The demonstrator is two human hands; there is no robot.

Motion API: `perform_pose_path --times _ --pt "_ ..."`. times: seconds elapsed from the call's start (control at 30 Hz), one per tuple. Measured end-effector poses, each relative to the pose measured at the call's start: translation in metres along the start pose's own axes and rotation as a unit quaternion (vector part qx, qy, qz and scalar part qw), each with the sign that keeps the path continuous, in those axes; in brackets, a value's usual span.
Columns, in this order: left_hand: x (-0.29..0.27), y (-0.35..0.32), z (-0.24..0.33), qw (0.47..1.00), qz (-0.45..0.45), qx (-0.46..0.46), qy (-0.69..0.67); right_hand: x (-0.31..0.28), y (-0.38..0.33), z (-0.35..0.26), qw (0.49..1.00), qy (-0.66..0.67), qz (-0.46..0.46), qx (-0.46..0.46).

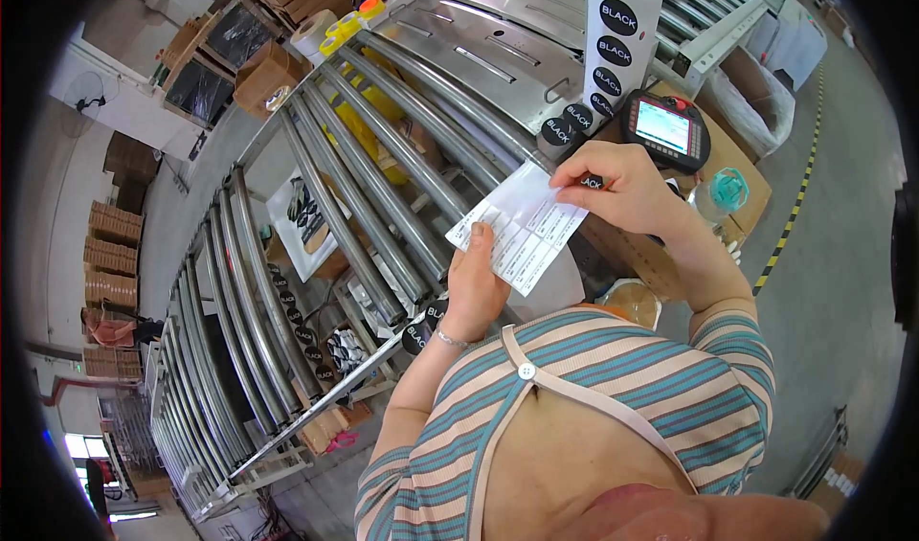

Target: Applying labels and packing lists to plastic containers on a factory floor.

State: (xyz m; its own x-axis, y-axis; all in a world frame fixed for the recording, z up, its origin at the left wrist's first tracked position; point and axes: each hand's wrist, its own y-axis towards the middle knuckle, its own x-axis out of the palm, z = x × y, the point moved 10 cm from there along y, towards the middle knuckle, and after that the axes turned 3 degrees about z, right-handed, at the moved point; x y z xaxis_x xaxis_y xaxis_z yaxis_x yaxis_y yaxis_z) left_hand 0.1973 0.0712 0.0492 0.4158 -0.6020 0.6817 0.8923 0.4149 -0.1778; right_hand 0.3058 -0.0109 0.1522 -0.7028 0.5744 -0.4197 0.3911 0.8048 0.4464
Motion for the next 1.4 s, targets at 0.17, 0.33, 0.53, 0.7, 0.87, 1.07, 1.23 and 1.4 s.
perform_pose_path --times 0.17,0.33,0.53,0.7,0.87,1.07,1.23,1.4 --pt "-0.003 0.012 -0.004 1.0 0.012 0.016 -0.006 -0.007 -0.003 -0.025 0.98 -0.117 0.055 -0.151" --pt "-0.011 0.029 -0.017 0.999 0.016 -0.011 -0.047 -0.023 0.004 -0.038 0.97 -0.126 0.063 -0.196" --pt "-0.024 0.035 -0.061 0.985 0.097 -0.131 -0.062 -0.191 0.083 0.051 0.92 -0.085 0.381 0.026" --pt "-0.027 0.043 -0.07 0.984 0.091 -0.143 -0.05 -0.276 0.137 0.09 0.81 -0.209 0.547 -0.013" --pt "-0.029 0.051 -0.069 0.983 0.108 -0.139 -0.055 -0.293 0.161 0.103 0.773 -0.239 0.586 -0.036" --pt "-0.031 0.061 -0.067 0.982 0.117 -0.136 -0.058 -0.298 0.167 0.109 0.749 -0.246 0.614 -0.044" --pt "-0.036 0.062 -0.069 0.978 0.136 -0.143 -0.064 -0.298 0.172 0.111 0.749 -0.224 0.623 -0.033" --pt "-0.032 0.054 -0.068 0.979 0.137 -0.141 -0.06 -0.301 0.172 0.111 0.727 -0.257 0.637 -0.012"
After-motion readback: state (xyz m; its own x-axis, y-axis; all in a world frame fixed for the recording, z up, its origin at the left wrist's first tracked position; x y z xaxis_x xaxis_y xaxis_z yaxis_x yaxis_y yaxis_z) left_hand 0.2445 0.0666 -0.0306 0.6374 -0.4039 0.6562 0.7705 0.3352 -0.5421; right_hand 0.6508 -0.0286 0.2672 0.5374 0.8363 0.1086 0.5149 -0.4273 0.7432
